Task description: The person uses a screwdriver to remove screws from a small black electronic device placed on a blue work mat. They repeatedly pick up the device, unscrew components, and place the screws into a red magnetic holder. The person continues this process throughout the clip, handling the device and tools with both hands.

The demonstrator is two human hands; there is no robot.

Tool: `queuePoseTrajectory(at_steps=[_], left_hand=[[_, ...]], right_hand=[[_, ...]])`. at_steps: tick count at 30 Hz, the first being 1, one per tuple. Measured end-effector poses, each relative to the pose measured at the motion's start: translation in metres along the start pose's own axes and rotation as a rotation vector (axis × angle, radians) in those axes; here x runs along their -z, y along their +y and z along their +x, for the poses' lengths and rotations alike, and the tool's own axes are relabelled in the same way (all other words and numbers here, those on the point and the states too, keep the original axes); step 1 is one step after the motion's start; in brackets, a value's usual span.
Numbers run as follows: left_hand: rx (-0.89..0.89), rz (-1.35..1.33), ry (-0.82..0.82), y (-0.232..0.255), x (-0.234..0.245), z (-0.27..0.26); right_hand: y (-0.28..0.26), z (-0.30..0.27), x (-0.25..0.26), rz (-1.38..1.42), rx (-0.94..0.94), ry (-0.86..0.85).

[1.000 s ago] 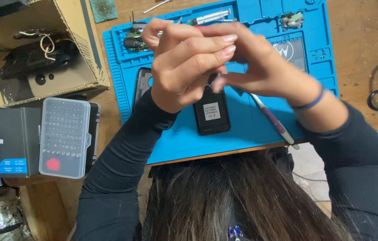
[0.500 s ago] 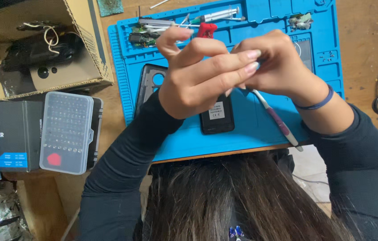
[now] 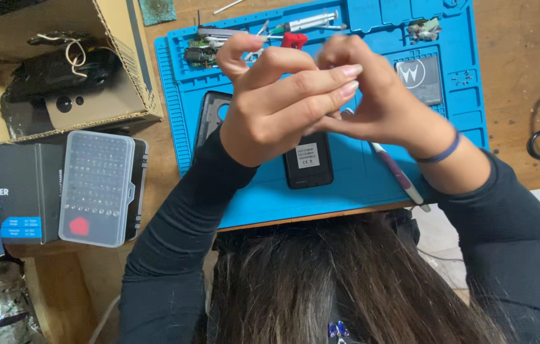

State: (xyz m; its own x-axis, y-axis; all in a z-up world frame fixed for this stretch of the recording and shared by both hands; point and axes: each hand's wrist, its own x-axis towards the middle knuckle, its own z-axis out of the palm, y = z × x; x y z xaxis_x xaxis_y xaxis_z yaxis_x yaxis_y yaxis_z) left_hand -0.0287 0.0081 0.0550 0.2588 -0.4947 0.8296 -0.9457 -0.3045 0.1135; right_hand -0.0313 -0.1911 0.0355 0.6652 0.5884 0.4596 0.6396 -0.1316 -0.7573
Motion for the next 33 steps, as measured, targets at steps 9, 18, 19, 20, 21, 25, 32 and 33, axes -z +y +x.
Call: queuePoseTrajectory(at_steps=[9, 18, 19, 20, 21, 25, 32, 33], left_hand=[[0.033, 0.041, -0.009, -0.001, -0.002, -0.004], [0.053, 0.006, 0.022, -0.001, -0.003, -0.006], [0.052, 0.006, 0.021, -0.001, -0.003, -0.005], [0.034, 0.037, 0.022, -0.002, -0.004, -0.005], [0.017, 0.067, 0.022, -0.002, -0.004, -0.005], [0.034, 0.017, -0.028, -0.002, -0.001, -0.008], [0.039, 0.011, 0.018, -0.002, -0.005, -0.008], [0.019, 0.028, 0.001, -0.004, -0.005, -0.01]], right_hand=[[-0.002, -0.003, -0.002, 0.072, -0.002, 0.118], [0.004, -0.009, 0.001, -0.026, -0.032, 0.011], [0.004, -0.009, 0.0, -0.026, -0.032, 0.012], [0.005, -0.009, -0.003, -0.021, -0.054, 0.082], [0.005, -0.009, -0.005, -0.016, -0.077, 0.151], [0.01, -0.009, 0.003, 0.076, 0.017, 0.006], [0.0, -0.006, 0.001, -0.001, -0.008, 0.048], [0.001, -0.006, -0.001, 0.009, -0.028, 0.087]])
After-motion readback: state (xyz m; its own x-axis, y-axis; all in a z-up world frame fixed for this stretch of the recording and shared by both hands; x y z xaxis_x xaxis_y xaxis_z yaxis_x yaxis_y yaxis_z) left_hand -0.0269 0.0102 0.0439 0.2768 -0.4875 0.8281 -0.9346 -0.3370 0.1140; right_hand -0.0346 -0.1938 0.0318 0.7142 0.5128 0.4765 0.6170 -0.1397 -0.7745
